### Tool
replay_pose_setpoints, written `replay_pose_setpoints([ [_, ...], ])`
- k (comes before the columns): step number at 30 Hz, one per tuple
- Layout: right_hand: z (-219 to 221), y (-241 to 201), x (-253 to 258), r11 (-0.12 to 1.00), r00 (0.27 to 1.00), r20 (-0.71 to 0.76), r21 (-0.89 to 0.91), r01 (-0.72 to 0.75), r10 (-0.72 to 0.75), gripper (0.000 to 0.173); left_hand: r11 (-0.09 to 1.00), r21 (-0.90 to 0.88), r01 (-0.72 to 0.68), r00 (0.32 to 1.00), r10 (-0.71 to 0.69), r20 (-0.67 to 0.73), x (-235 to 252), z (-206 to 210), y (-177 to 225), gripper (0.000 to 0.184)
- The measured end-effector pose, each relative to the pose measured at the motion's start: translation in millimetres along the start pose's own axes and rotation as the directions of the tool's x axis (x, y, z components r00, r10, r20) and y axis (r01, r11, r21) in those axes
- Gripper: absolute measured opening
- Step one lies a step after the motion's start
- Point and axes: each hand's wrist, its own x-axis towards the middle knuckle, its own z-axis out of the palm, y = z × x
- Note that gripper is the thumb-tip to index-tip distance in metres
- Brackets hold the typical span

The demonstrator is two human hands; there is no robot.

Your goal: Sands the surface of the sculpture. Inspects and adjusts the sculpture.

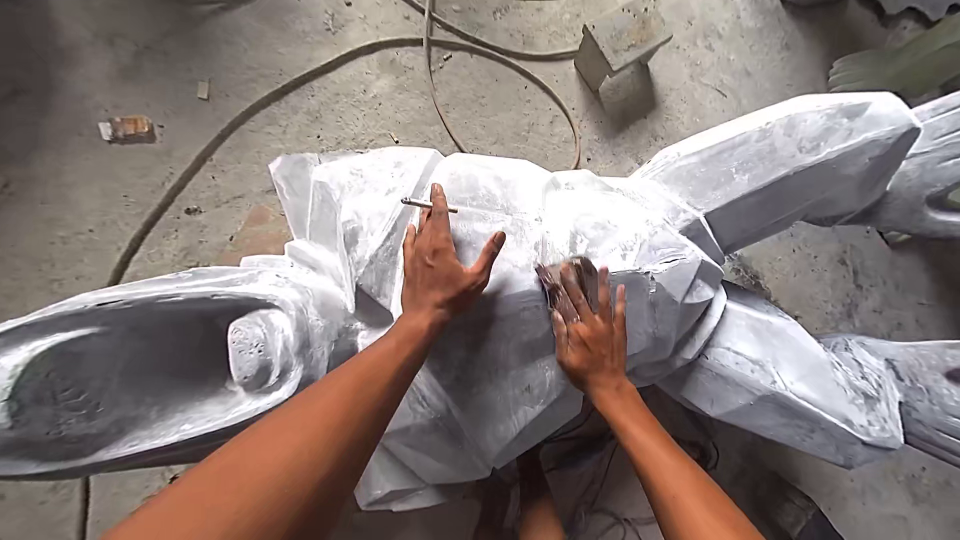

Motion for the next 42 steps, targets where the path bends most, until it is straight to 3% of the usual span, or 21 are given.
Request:
replay_pose_setpoints([
  [2, -12, -6, 25, 1.0, 0.998, 0.056, -0.017, -0.005, 0.006, 0.059, 1.0, -0.009, -0.005, 1.0, 0.005, -0.016, 3, -1, 0, 0.109],
  [7, 8, 11, -34, 1.0, 1.0, -0.016, -0.009, 0.025, -0.025, 0.054, 1.0, -0.007, -0.01, 1.0, 0.01, -0.013, 4, -2, 1, 0.109],
  [9, 8, 7, -11, 1.0, 0.998, -0.057, -0.009, 0.023, -0.024, 0.053, 1.0, 0.0, -0.008, 1.0, 0.008, -0.004, 8, -2, 0, 0.11],
  [13, -14, -10, 30, 0.999, 1.0, 0.021, 0.031, -0.017, 0.016, 0.057, 1.0, -0.017, -0.019, 1.0, 0.019, -0.014, 6, -3, 0, 0.107],
  [16, -4, 6, -30, 1.0, 0.998, 0.054, 0.013, -0.013, 0.012, 0.055, 1.0, -0.017, -0.02, 1.0, 0.02, -0.02, 5, -2, 1, 0.107],
  [18, 7, 17, -43, 0.999, 0.999, 0.039, -0.026, 0.023, -0.022, 0.049, 1.0, -0.011, -0.013, 1.0, 0.012, -0.016, 8, -1, 1, 0.109],
  [22, -6, -2, 31, 1.0, 1.0, 0.028, 0.016, 0.0, 0.0, 0.056, 0.999, -0.012, -0.035, 0.999, 0.035, -0.019, 7, 0, -2, 0.106],
  [24, -15, -2, 39, 0.998, 0.999, 0.03, 0.05, 0.04, -0.042, 0.051, 0.999, -0.018, -0.048, 0.998, 0.047, -0.033, 5, 0, -3, 0.103],
  [26, -23, 3, 0, 0.997, 0.996, 0.057, 0.053, 0.064, -0.067, 0.05, 0.999, -0.011, -0.048, 0.998, 0.047, -0.047, 2, 0, -3, 0.101],
  [29, -35, 18, -98, 0.994, 0.993, 0.115, 0.112, 0.009, -0.022, 0.044, 0.999, -0.009, -0.041, 0.998, 0.041, -0.05, 4, -2, -3, 0.102],
  [31, -53, 29, -142, 0.95, 0.983, 0.137, 0.271, -0.154, 0.12, 0.04, 0.999, -0.01, -0.039, 0.998, 0.039, -0.049, 3, -2, -5, 0.101],
  [33, -71, 34, -154, 0.859, 0.959, 0.077, 0.43, -0.277, 0.271, 0.048, 0.999, -0.019, -0.039, 0.998, 0.039, -0.04, 2, 0, -6, 0.101],
  [35, -82, 29, -131, 0.813, 0.942, -0.065, 0.527, -0.249, 0.331, 0.054, 0.999, -0.027, -0.035, 0.999, 0.034, -0.032, 0, -1, -5, 0.099],
  [38, -61, 18, -70, 0.876, 0.938, -0.264, 0.476, -0.077, 0.226, 0.049, 0.999, -0.02, -0.032, 0.999, 0.031, -0.037, 1, -2, -5, 0.098],
  [42, 4, 4, -45, 0.969, 0.997, -0.065, 0.246, -0.018, 0.035, 0.052, 1.0, -0.003, -0.028, 0.999, 0.028, -0.041, -1, -2, -6, 0.098],
])
